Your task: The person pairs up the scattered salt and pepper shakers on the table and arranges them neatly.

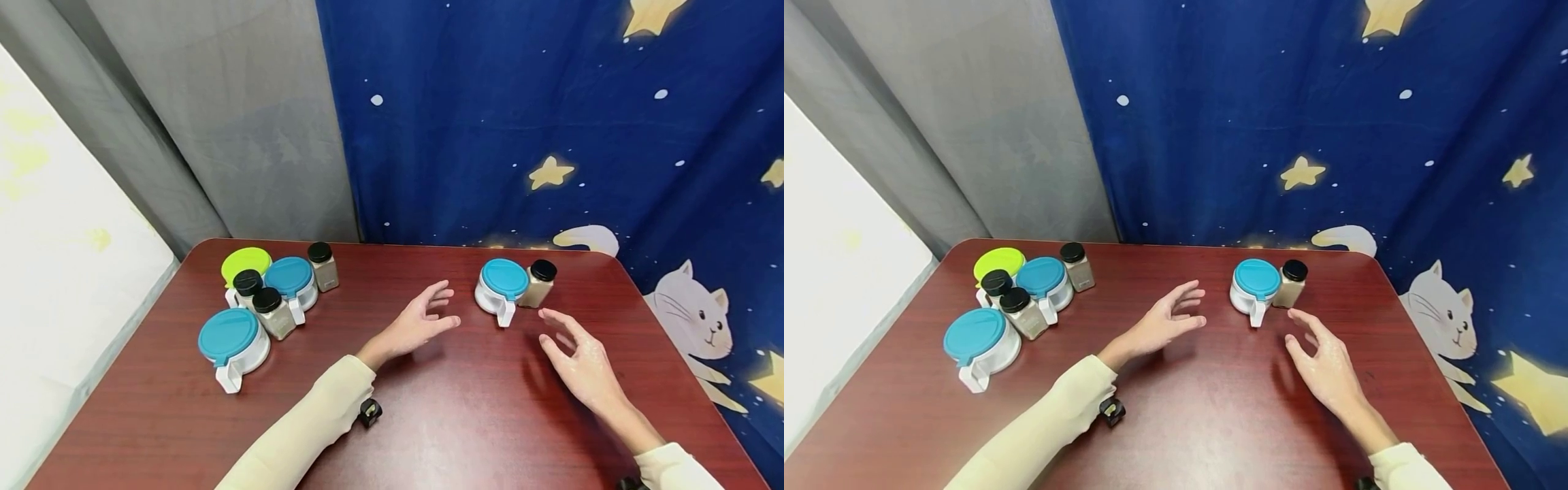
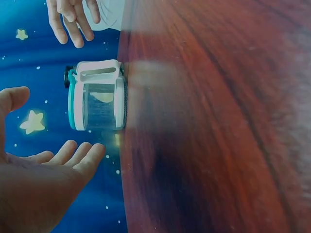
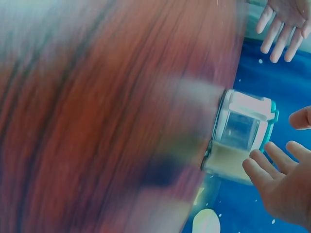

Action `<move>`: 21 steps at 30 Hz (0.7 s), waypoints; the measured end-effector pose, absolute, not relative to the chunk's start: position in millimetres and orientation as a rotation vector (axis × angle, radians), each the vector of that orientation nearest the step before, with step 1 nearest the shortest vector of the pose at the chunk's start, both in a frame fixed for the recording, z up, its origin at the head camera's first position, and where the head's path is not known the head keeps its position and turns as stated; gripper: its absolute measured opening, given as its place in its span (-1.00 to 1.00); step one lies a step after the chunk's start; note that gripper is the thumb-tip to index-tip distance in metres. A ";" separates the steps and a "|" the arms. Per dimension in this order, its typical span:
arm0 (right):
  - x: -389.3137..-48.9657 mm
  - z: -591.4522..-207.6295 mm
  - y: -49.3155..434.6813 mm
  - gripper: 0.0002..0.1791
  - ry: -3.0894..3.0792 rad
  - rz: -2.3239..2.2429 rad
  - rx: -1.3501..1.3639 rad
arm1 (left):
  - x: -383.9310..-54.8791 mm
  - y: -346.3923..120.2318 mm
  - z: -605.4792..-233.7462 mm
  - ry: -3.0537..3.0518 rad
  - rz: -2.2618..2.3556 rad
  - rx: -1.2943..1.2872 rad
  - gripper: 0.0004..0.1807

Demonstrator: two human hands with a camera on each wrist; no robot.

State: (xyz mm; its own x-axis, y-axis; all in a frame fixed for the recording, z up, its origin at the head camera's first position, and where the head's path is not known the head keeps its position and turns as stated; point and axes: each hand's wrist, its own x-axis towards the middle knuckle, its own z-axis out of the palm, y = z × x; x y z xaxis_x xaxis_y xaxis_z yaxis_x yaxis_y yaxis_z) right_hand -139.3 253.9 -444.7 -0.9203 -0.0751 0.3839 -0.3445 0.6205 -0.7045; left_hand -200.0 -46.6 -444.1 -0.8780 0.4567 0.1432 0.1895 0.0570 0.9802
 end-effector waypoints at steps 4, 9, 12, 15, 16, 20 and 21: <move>-133.8 -444.4 249.1 -0.55 -2.562 1.141 0.355 | -194.8 -52.5 -445.6 2.124 1.914 0.657 -0.20; -128.2 -444.2 243.5 -0.52 -2.586 1.034 0.404 | -190.0 -59.1 -447.7 2.138 1.906 0.645 -0.22; -125.3 -444.8 240.4 -0.51 -2.607 1.012 0.419 | -186.0 -63.1 -446.6 2.155 1.901 0.639 -0.22; -122.6 -445.2 237.1 -0.50 -2.632 1.006 0.426 | -180.5 -67.8 -444.6 2.166 1.891 0.635 -0.21; -121.9 -445.5 236.0 -0.50 -2.636 1.007 0.429 | -178.5 -69.4 -443.9 2.171 1.885 0.637 -0.21; -120.1 -445.5 232.0 -0.49 -2.631 1.015 0.457 | -171.2 -75.4 -441.9 2.188 1.884 0.662 -0.23; -120.1 -445.7 231.1 -0.49 -2.627 1.020 0.466 | -169.3 -76.9 -441.2 2.193 1.888 0.668 -0.24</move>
State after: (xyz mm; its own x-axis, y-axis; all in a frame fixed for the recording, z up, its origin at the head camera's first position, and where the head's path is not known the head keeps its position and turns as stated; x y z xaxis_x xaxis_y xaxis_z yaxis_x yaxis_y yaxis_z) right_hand -120.1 231.1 -445.7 -0.9074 -0.1940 0.3728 -0.3947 0.6981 -0.5974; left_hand -169.3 -76.9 -441.2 -0.8850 0.4381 0.1576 0.2210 0.0975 0.9704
